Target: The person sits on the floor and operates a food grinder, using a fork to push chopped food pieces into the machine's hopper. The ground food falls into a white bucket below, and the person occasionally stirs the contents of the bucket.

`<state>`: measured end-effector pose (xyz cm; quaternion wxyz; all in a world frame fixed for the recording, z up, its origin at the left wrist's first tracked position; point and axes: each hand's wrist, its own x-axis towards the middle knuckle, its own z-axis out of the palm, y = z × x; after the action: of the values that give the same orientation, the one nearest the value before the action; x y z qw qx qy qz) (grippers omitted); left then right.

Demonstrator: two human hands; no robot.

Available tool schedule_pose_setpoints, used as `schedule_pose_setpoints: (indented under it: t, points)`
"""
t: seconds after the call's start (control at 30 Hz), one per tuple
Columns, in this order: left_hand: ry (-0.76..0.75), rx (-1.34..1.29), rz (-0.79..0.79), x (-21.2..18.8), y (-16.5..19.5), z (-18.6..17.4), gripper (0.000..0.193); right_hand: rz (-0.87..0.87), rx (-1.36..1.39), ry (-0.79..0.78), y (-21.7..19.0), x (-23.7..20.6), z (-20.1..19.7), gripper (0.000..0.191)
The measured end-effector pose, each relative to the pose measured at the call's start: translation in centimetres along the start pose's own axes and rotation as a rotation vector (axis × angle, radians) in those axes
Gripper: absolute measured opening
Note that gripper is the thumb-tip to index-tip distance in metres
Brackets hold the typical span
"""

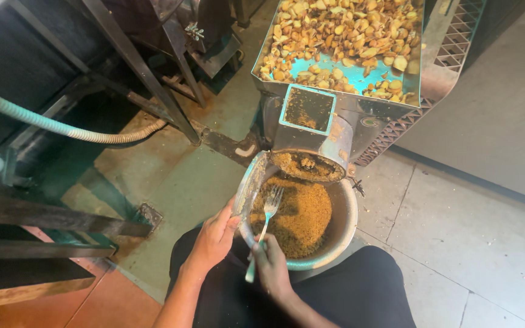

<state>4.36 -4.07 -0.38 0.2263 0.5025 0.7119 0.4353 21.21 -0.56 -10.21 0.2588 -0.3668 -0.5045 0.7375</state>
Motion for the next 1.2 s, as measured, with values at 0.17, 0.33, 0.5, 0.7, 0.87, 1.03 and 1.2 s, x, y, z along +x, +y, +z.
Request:
schedule_pose_setpoints:
  t: [0.17,0.33,0.5,0.7,0.87,1.03,1.2]
  points:
    - [0.026,-0.006,0.084,-0.2,-0.2,0.0,0.049,0.106,0.245,-0.133,-3.2,-3.9,0.2,0.023]
    - [0.023,0.02,0.069,-0.2,-0.4,0.1,0.048,0.103,0.262,-0.157,-7.1,-4.0,1.1,0.026]
    - [0.036,-0.003,0.09,-0.2,-0.6,0.2,0.048,0.122,0.26,-0.188,-8.5,-3.9,1.7,0.027]
    - [-0.005,-0.042,-0.013,-0.2,-1.4,0.4,0.051,-0.048,0.1,-0.152,-6.3,-3.5,4.0,0.022]
    - [0.024,-0.03,0.073,-0.2,-2.3,0.6,0.045,0.066,-0.299,-0.05,-4.2,-0.8,3.6,0.021]
    - [0.043,-0.011,0.123,-0.2,-1.8,0.5,0.043,0.0,-0.123,0.045,-3.5,-1.0,2.2,0.02]
    - [-0.011,-0.009,0.039,0.0,-0.4,0.0,0.047,-0.091,0.147,-0.186,-3.0,-2.4,4.0,0.023]
